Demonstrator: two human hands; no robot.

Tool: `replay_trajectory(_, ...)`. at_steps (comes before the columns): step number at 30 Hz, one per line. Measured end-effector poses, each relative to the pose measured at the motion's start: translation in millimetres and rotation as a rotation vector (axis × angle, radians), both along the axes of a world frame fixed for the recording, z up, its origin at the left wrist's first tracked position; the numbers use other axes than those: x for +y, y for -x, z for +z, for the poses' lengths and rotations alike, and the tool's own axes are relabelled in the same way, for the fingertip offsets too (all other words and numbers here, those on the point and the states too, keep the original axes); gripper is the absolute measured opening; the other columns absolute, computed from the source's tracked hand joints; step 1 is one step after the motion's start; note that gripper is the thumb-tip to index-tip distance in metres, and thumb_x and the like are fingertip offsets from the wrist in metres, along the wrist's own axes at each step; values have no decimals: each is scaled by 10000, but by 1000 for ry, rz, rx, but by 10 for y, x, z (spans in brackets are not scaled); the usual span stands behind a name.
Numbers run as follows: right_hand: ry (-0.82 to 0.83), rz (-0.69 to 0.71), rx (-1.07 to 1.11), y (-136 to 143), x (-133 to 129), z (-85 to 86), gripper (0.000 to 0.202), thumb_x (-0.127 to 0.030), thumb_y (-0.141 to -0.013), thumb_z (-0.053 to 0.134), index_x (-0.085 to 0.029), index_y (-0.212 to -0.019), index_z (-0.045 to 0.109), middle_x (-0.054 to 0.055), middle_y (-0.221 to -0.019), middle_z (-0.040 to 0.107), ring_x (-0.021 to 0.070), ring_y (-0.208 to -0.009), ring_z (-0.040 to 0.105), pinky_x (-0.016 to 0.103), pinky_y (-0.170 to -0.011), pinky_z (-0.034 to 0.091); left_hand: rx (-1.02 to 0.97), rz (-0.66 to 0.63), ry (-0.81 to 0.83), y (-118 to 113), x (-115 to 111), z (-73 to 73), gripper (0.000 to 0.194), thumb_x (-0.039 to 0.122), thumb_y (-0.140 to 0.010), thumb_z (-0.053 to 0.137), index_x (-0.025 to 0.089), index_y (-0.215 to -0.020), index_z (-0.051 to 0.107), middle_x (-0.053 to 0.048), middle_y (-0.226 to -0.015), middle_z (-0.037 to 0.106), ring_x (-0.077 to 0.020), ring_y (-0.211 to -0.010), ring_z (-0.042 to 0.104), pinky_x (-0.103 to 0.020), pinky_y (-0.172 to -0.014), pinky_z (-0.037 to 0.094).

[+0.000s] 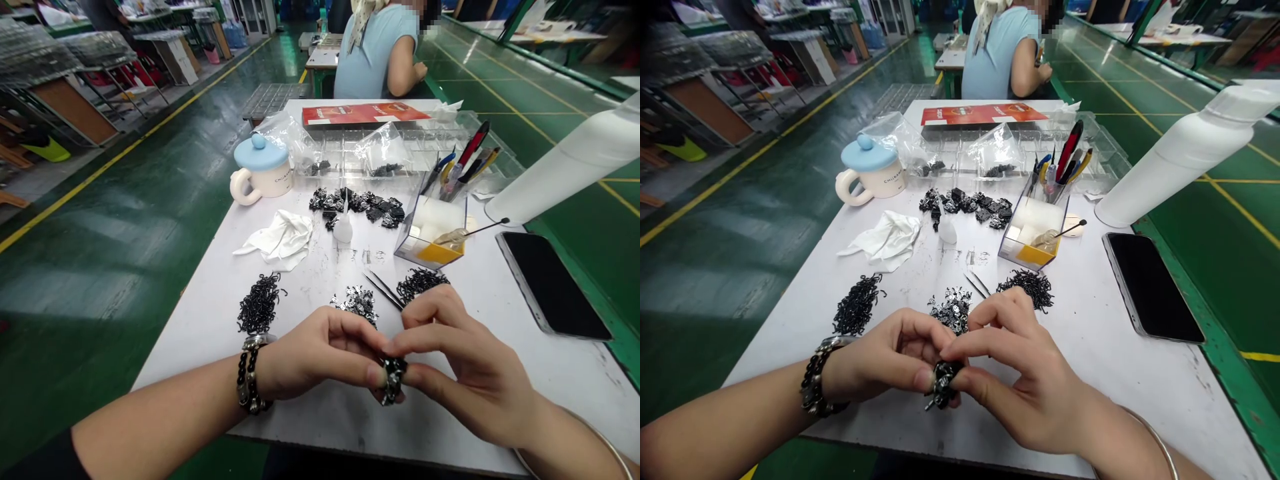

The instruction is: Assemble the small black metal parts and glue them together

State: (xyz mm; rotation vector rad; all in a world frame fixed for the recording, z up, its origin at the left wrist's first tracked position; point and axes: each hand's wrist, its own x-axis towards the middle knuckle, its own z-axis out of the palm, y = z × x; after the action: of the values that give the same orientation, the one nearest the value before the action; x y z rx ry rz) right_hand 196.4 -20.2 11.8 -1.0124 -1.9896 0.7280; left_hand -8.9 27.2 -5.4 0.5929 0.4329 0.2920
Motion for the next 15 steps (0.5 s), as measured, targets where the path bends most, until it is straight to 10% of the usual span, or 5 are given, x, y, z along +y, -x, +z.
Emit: replay_trajectory(15, -572, -332, -334, 38, -12, -27, 226, -107, -782, 648, -224, -975, 641, 20, -779, 629, 166, -732, 515, 348, -659, 341, -1, 155, -41, -55, -36, 20, 239, 159, -717, 763, 121, -910, 628, -92, -817, 738, -173, -783, 712, -284, -742, 538)
